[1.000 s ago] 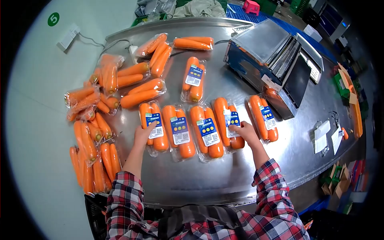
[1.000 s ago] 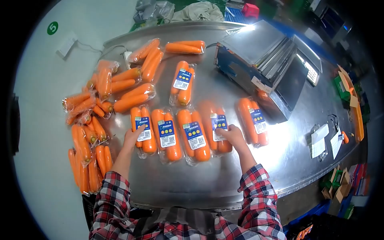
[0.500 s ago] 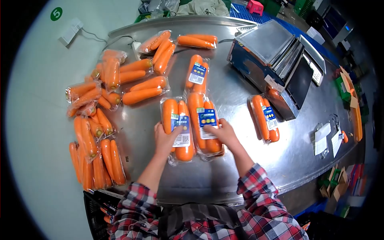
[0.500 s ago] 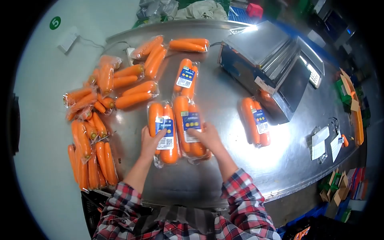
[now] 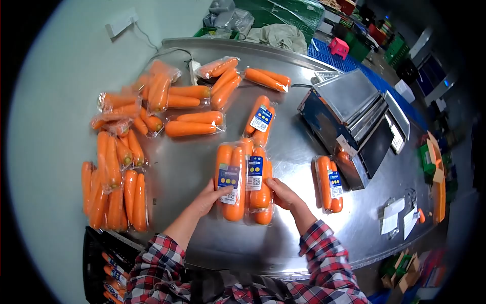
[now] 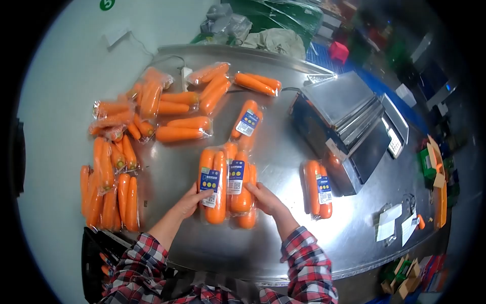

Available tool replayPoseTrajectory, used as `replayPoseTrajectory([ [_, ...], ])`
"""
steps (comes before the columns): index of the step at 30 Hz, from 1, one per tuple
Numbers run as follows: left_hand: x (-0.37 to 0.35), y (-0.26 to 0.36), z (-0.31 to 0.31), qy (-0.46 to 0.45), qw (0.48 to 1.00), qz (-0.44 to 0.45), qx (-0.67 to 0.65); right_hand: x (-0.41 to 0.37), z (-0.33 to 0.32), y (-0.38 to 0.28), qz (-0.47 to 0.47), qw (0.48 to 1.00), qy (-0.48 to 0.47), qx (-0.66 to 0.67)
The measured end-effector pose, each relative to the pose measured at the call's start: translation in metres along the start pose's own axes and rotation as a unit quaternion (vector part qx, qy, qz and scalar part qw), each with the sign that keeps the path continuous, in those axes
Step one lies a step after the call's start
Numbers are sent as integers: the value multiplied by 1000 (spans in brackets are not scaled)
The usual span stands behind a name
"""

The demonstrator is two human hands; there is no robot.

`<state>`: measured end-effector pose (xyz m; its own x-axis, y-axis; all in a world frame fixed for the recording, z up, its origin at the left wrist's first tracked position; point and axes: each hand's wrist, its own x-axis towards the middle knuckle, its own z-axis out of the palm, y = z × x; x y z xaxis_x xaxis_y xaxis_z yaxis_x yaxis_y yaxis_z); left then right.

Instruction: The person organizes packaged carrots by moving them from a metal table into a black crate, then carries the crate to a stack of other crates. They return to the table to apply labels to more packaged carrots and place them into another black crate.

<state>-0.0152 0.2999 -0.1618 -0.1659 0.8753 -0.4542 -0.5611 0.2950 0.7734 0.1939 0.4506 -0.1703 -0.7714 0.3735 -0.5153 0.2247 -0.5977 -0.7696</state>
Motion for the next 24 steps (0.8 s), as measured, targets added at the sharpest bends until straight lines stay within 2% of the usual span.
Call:
replayPoseTrajectory([
  [1, -3, -1, 7, -1, 1000, 15, 1, -5, 9, -3, -22, 998, -39, 37],
  [2, -1, 1, 9, -15, 999, 26, -11, -5, 13, 3, -23, 999, 41, -20],
  [3, -1, -2, 10, -13, 999, 27, -18, -6, 17, 5, -22, 995, 81, -63],
  [5, -1, -9, 6, -10, 999, 30, -29, 3, 11, 24, -71, 988, 123, -67],
  [7, -18, -11, 13, 3, 997, 78, -11, -9, 22, 36, -75, 985, 157, -13],
  [9, -48, -13, 21, 13, 998, 54, -14, -34, 38, 50, -74, 983, 170, 3],
  [11, -75, -21, 22, -18, 989, 143, -27, -54, 41, 77, -141, 980, 142, -21],
  [12, -86, -28, 21, -29, 983, 181, -27, -60, 41, 84, -146, 978, 149, -33],
  [13, -96, -32, 12, -50, 983, 173, 23, -63, 42, 88, -143, 978, 147, -45],
  [14, -102, -48, 3, -23, 977, 199, 75, -70, 52, 79, -140, 985, 96, -18],
  [15, -130, -29, 5, -24, 977, 209, 44, -79, 75, 66, -157, 985, 67, -6],
  [16, -160, -13, 4, 27, 959, 269, 85, -82, 102, 53, -187, 982, 19, -17],
  [17, -189, -2, -1, 84, 946, 262, 172, -83, 127, 43, -227, 973, -25, -25],
  [19, -225, -18, -29, 159, 915, 308, 206, -84, 174, 39, -195, 978, -49, -57],
  [21, -271, -32, -66, 229, 884, 353, 204, -76, 224, 55, -183, 978, -63, -73],
  [23, -335, -42, -109, 259, 863, 411, 137, -62, 287, 83, -175, 977, -77, -91],
  [24, -358, -14, -85, 267, 874, 402, 60, -58, 291, 63, -156, 976, -125, -84],
])
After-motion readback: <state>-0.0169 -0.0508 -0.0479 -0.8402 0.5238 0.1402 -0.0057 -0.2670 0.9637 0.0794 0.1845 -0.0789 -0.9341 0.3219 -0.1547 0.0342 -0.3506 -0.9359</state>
